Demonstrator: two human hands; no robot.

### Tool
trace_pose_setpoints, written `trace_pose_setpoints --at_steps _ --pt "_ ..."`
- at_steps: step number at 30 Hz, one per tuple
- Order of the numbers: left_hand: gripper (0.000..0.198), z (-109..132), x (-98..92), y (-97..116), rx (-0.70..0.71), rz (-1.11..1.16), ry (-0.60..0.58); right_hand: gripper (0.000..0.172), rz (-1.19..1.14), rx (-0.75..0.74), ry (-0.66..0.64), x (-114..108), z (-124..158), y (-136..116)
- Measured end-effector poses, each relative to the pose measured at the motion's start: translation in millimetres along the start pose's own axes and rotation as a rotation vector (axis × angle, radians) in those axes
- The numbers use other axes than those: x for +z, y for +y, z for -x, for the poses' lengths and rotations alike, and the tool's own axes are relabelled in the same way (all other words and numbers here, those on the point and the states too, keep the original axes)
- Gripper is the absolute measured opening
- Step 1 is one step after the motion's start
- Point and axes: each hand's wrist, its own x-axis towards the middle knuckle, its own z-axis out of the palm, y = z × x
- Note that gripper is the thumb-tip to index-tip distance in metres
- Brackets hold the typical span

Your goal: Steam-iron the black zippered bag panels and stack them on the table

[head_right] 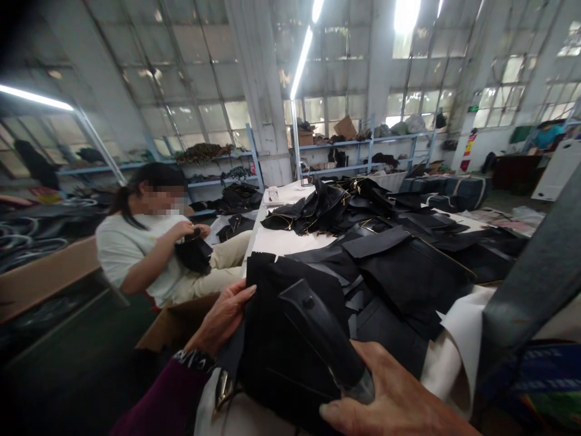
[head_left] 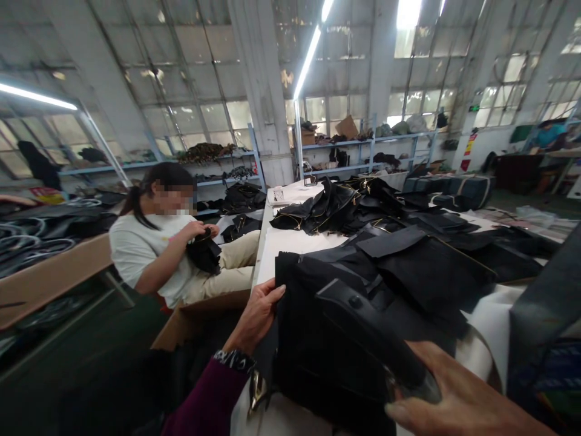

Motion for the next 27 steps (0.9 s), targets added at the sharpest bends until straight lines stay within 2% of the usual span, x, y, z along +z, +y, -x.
trace_pose_setpoints --at_steps 4,10,13,17,19,22,25,27 --pt "0.030 12.9 12.8 3.0 0.025 0.084 -0.043 0.022 -0.017 -0.123 -0.090 15.2 -20.0 -36.3" --pt "0.032 29.1 24.5 0.9 0.062 0.133 -0.078 0.019 0.045 -0.213 -0.070 26.4 -37.9 -53.5" --pt "0.030 33.3 27.5 -2.4 0.034 0.114 -0.059 0.021 0.062 -0.223 -0.043 21.6 -35.6 -57.7" --pt "0.033 33.8 19.0 4.4 -0.014 0.018 0.036 0.028 0.089 -0.216 0.063 -1.9 -20.5 -61.0" --pt "0.036 29.9 9.1 14.6 0.011 -0.069 0.117 0.032 0.107 -0.200 0.143 -16.4 -8.0 -58.6" --pt "0.044 17.0 -4.9 38.8 0.133 -0.264 0.208 0.038 0.121 -0.138 0.249 -32.1 13.1 -47.7" --pt "0.041 -1.5 -7.2 77.1 0.375 -0.544 0.294 0.040 0.123 -0.086 0.284 -37.5 31.0 -31.3" --pt "0.040 -13.0 0.6 109.7 0.554 -0.771 0.322 0.040 0.101 -0.062 0.257 -37.5 40.2 -21.8"
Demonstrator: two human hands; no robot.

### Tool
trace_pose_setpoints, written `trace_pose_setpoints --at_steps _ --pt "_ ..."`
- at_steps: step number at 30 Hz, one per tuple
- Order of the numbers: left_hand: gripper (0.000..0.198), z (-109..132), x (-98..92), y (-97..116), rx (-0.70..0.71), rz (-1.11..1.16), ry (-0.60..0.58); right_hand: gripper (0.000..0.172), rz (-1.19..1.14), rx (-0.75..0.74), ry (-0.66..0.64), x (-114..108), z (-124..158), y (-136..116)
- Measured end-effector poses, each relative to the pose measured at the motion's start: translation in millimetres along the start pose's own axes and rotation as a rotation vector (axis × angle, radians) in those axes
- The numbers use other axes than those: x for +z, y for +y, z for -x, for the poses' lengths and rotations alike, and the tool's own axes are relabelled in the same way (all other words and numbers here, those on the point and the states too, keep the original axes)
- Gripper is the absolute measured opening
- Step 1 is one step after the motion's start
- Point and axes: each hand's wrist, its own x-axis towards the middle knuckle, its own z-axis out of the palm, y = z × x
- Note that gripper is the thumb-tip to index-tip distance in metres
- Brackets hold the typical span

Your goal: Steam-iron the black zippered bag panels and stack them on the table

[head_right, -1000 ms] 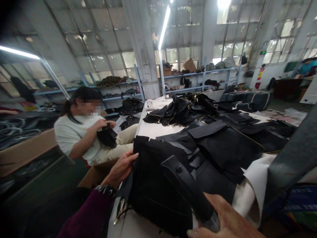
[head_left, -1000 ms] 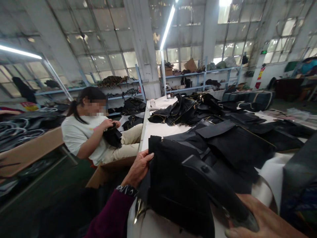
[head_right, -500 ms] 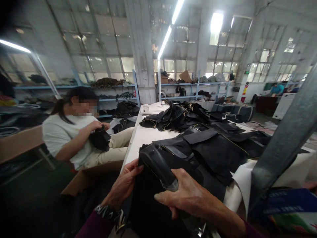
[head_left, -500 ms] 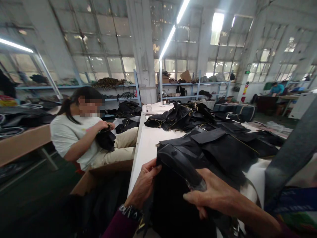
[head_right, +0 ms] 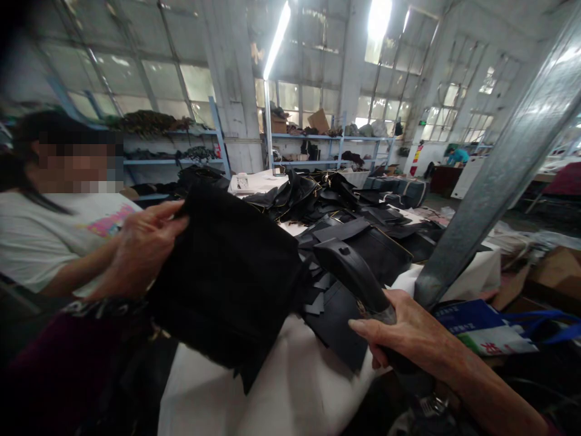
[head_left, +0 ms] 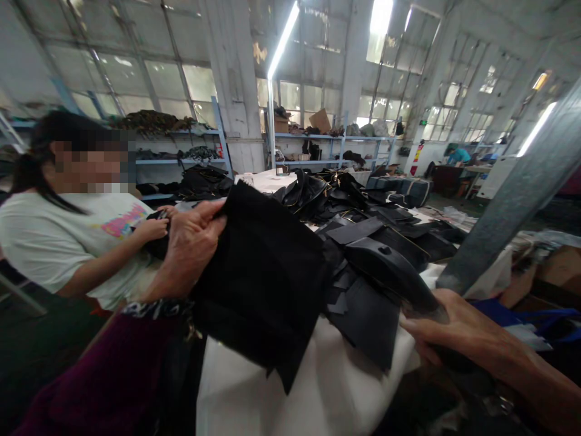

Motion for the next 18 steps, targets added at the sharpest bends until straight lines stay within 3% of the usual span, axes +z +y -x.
trace_pose_setpoints --at_steps 4,6,8,11,13,15,18 --pt "0.035 -39.9 -5.1 52.1 0.357 -0.327 0.137 0.041 -0.010 0.025 0.004 -1.8 15.2 8.6" --pt "0.039 -43.4 2.5 68.5 0.615 -0.559 0.180 0.043 0.029 0.023 0.039 -3.4 21.9 10.2" --pt "0.042 -33.3 18.6 70.6 0.888 -0.696 0.148 0.046 0.052 0.030 0.047 -5.0 28.7 12.6" --pt "0.034 5.7 54.1 49.2 1.102 -0.719 -0.146 0.047 0.069 0.056 0.035 -5.8 40.5 19.6" --pt "0.035 43.0 79.6 27.3 1.178 -0.725 -0.419 0.046 0.065 0.083 0.030 -4.3 49.3 25.8" --pt "0.031 83.6 102.4 6.0 1.180 -0.705 -0.546 0.045 0.047 0.118 0.017 -0.9 58.1 31.7" --pt "0.032 139.8 127.9 -20.7 1.077 -0.667 -0.637 0.045 0.007 0.160 -0.015 7.0 69.9 38.3"
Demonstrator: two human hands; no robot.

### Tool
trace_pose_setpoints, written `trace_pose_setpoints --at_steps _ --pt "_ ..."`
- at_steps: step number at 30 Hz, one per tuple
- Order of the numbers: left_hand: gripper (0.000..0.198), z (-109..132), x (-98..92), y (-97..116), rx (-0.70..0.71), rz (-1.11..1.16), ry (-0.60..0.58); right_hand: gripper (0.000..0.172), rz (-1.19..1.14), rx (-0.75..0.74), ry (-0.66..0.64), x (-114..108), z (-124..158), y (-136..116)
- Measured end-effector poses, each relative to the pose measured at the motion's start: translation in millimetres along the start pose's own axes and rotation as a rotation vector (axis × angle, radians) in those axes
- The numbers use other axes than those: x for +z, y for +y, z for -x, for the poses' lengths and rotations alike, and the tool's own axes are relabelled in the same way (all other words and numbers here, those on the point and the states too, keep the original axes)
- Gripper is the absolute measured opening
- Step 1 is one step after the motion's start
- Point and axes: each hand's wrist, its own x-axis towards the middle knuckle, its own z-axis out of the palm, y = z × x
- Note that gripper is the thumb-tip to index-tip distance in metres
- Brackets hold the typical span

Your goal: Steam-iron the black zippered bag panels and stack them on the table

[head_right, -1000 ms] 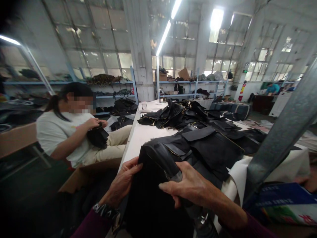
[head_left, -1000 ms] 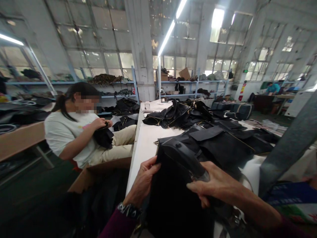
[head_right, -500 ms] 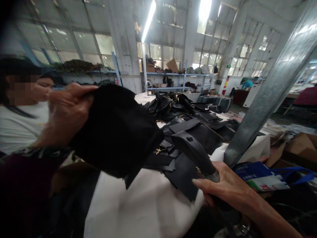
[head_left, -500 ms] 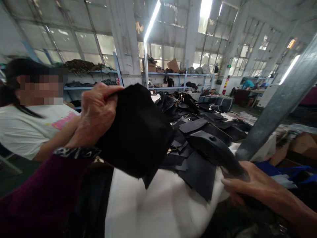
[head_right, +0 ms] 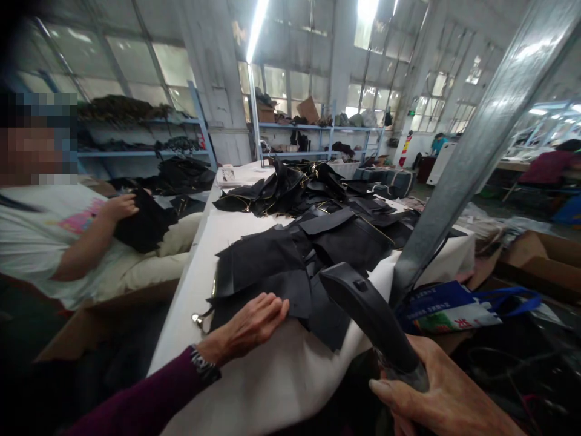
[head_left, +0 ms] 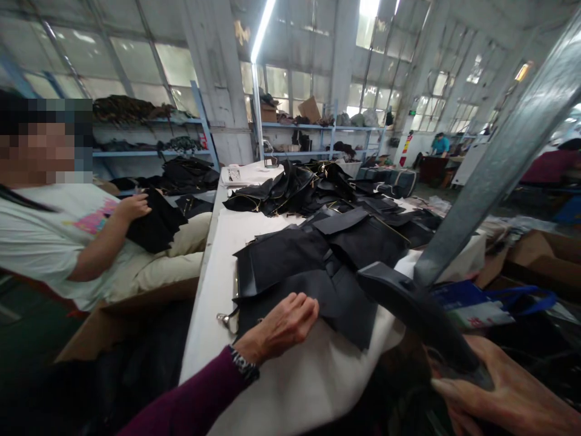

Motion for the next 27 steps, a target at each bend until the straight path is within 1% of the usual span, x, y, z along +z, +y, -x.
trace_pose_setpoints --at_steps 2,4,7,10,14,18,23,27 --pt "0.034 10.9 22.5 25.5 -0.095 0.064 -0.006 0.044 -0.026 0.032 -0.012 6.0 5.4 6.2" --pt "0.031 22.2 39.6 45.5 -0.214 0.114 0.017 0.043 -0.051 0.067 -0.022 11.5 9.3 15.1" --pt "0.032 38.3 56.2 67.2 -0.339 0.169 0.086 0.038 -0.089 0.088 -0.040 19.7 11.8 31.5" --pt "0.037 49.8 66.7 81.5 -0.428 0.201 0.181 0.036 -0.142 0.071 -0.094 29.4 8.4 43.1" --pt "0.047 55.9 77.9 89.6 -0.536 0.235 0.299 0.032 -0.173 0.090 -0.150 43.8 -6.7 46.3" --pt "0.053 57.4 82.8 90.3 -0.577 0.279 0.360 0.028 -0.185 0.120 -0.179 53.1 -27.9 45.6" --pt "0.053 57.3 84.8 91.2 -0.597 0.318 0.344 0.025 -0.160 0.114 -0.218 58.4 -50.4 42.5" --pt "0.051 53.4 85.3 92.8 -0.644 0.316 0.307 0.026 -0.173 0.160 -0.205 56.0 -53.3 39.3"
